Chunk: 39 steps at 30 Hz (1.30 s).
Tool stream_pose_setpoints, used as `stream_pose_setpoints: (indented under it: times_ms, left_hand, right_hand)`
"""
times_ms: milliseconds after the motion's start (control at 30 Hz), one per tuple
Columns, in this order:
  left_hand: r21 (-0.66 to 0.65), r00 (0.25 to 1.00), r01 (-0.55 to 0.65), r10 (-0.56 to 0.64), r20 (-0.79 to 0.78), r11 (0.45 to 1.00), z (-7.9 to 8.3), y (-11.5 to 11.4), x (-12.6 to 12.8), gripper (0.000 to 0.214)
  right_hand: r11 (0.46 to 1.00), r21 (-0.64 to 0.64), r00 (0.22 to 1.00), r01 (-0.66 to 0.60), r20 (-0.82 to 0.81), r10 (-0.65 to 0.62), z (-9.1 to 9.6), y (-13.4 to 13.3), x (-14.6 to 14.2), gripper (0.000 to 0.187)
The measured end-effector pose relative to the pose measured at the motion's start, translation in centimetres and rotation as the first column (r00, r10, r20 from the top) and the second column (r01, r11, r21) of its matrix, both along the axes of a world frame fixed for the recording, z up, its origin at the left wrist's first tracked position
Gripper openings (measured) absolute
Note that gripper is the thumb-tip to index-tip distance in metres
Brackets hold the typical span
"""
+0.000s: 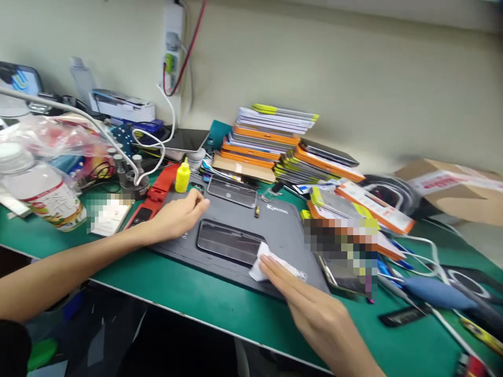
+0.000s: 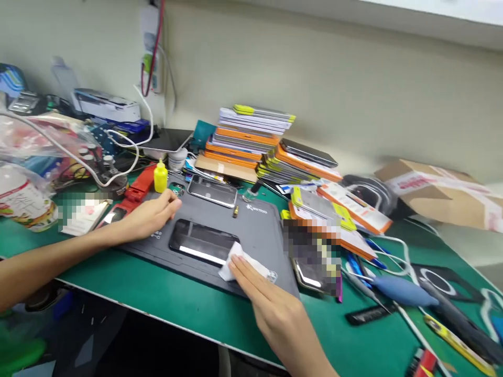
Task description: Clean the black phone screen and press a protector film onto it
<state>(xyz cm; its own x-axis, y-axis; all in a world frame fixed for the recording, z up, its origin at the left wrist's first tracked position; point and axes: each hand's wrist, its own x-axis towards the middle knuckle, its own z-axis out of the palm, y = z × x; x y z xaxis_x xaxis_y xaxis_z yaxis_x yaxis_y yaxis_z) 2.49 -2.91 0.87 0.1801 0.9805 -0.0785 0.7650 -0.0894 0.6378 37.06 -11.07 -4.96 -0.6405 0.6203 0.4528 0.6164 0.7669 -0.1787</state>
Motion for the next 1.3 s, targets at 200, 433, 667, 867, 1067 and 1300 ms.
stream_pose_setpoints:
  times_ms: [200, 433, 667, 867, 1067, 1300]
  left_hand:
    - [-0.022, 1.0, 0.005, -0.006, -0.014, 1.0, 0.2, -0.6, -0.1, 0.042]
    - [-0.026, 1.0, 0.023, -0.023, -0.007, 0.999, 0.3, -0.8, -0.1, 0.044]
    - [-0.019, 1.0, 0.028, -0.029, -0.011, 0.999, 0.2, -0.6, 0.1, 0.044]
    - [-0.006, 1.0, 0.023, -0.023, 0.003, 1.0, 0.2, -0.2, 0.1, 0.043]
    - [0.004, 1.0, 0.025, -0.025, -0.002, 1.0, -0.3, 0.3, 0.1, 0.045]
    - [-0.006, 0.999, 0.031, -0.031, -0.039, 1.0, 0.3, 0.0, 0.4, 0.041]
  right_hand:
    - [0.975, -0.183, 0.966, 0.124, -0.204, -0.161, -0.2, 1.6, 2.2, 0.035]
    - [0.985, -0.118, 0.965, 0.124, -0.216, -0.148, -0.1, 1.4, 0.8, 0.035]
    - [0.968, -0.119, 0.938, 0.222, -0.247, -0.245, 1.3, 2.0, 0.6, 0.03]
    - [0.805, -0.327, 0.655, 0.494, -0.469, -0.593, 3.4, 2.3, -1.3, 0.049]
    - [0.764, -0.539, 0.586, 0.354, -0.51, -0.63, 3.3, 2.8, -1.8, 0.05]
    - [0.657, -0.754, 0.496, 0.015, -0.565, -0.659, 2.0, 2.7, -3.2, 0.051]
